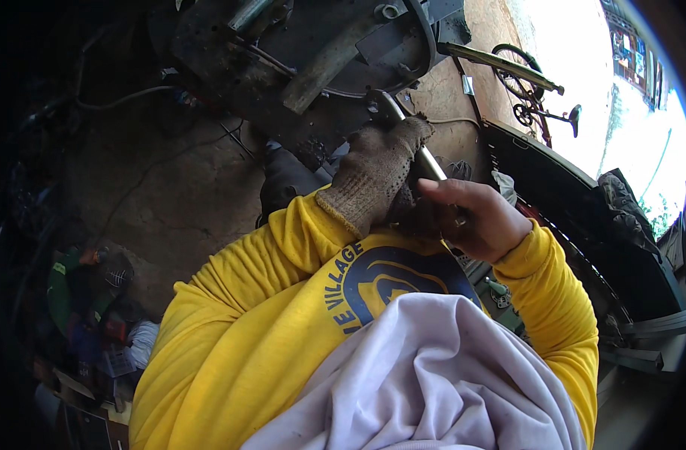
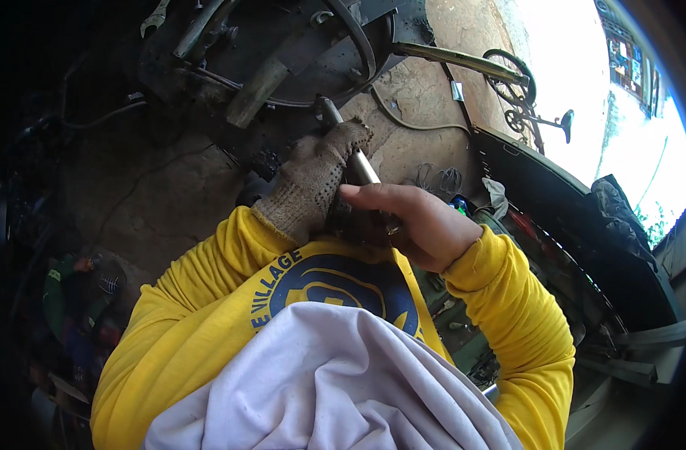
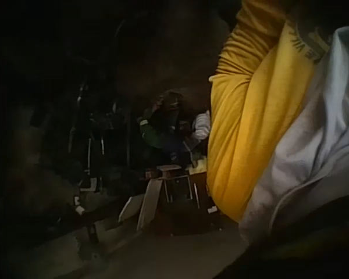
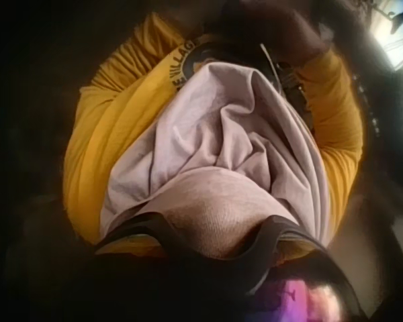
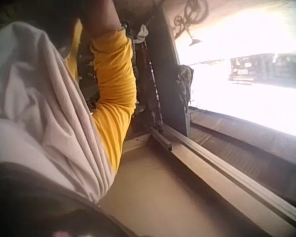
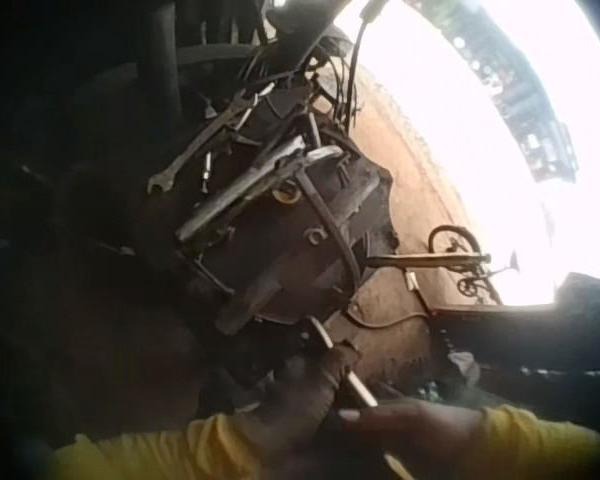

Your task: The person assembles a metal structure by clamping circular and straight metal pieces together using locking pliers and then hammering a metal component into place.

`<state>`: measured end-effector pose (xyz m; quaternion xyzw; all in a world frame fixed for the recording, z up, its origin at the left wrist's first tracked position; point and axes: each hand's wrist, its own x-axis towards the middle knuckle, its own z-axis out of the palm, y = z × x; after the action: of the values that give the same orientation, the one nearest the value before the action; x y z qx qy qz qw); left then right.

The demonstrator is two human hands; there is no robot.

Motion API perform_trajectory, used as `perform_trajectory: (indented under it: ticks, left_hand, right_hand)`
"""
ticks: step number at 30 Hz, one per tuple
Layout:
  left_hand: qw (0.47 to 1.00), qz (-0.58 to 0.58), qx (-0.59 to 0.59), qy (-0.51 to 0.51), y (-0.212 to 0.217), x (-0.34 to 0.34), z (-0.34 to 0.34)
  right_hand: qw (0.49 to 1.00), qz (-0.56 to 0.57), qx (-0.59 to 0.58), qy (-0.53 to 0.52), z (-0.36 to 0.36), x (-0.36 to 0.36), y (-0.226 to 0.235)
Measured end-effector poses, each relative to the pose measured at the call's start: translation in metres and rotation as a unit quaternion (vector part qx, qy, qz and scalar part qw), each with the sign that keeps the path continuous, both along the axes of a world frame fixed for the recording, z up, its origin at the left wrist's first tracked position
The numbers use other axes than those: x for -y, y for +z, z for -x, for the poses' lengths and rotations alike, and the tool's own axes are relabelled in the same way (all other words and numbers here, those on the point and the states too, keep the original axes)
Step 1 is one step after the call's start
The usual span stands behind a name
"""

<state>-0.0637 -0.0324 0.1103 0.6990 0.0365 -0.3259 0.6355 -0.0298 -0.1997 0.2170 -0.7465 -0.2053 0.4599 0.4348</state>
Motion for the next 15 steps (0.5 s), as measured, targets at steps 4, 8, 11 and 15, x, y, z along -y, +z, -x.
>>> perform_trajectory:
  ticks: [4,8,11,15]
  left_hand:
    - [0.860,0.257,-0.408,0.166,0.010,-0.013,-0.025]
    - [0.952,0.171,-0.244,0.072,-0.005,-0.001,-0.011]
    - [0.991,-0.055,0.121,0.026,-0.004,-0.006,0.004]
    - [0.994,-0.033,0.102,0.006,-0.017,-0.003,0.003]
  right_hand:
    - [0.985,0.081,-0.152,-0.030,-0.018,-0.011,0.002]
    - [0.995,0.074,-0.029,0.054,-0.018,-0.007,0.002]
    - [0.994,0.063,-0.023,0.086,-0.018,-0.008,-0.007]
    - [0.991,0.085,0.011,0.099,-0.018,-0.014,-0.007]
